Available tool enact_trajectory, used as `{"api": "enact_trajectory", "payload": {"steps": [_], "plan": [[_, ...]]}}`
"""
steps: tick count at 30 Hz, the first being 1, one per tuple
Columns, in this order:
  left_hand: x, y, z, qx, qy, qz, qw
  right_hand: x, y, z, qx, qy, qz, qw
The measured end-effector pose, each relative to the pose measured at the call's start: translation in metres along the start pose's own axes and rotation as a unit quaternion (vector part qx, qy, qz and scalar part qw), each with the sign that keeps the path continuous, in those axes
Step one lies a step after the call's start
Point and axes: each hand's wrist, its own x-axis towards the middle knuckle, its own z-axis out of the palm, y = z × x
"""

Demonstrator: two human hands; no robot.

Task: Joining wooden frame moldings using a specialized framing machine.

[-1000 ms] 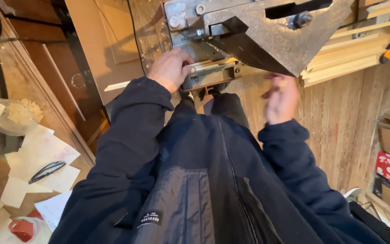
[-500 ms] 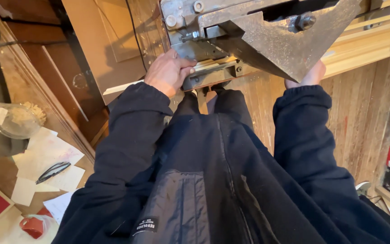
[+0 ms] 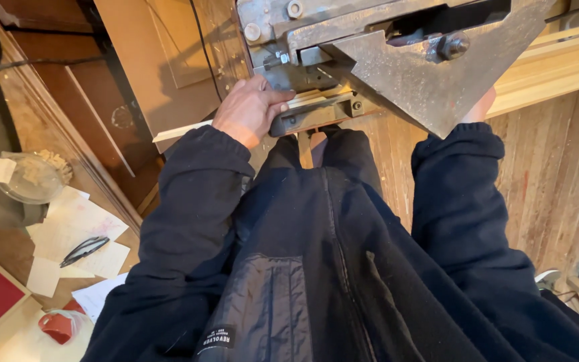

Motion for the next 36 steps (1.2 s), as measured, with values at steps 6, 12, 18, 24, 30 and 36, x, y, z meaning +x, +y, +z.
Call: {"api": "enact_trajectory", "payload": {"steps": [6, 12, 18, 24, 30, 36], "plan": [[0.002, -0.008, 0.005, 0.013, -0.006, 0.028, 1.000, 0.017, 0.013, -0.015, -0.014, -0.007, -0.018, 1.000], [0.003, -0.005, 0.000, 0.013, -0.005, 0.038, 0.999, 0.022, 0.015, -0.017, -0.034, -0.006, -0.007, 0.999], [0.005, -0.003, -0.003, -0.014, -0.015, 0.032, 0.999, 0.017, 0.012, -0.004, -0.022, 0.016, -0.016, 1.000], [0.007, 0.000, -0.008, 0.001, -0.024, 0.046, 0.999, 0.006, 0.003, 0.001, -0.085, -0.028, -0.012, 0.996], [0.010, 0.005, -0.001, 0.013, -0.024, 0.029, 0.999, 0.014, -0.002, 0.004, -0.078, 0.021, 0.012, 0.997], [0.016, 0.013, 0.005, 0.005, -0.007, 0.028, 1.000, -0.011, -0.031, 0.026, -0.056, -0.023, -0.029, 0.998]]}}
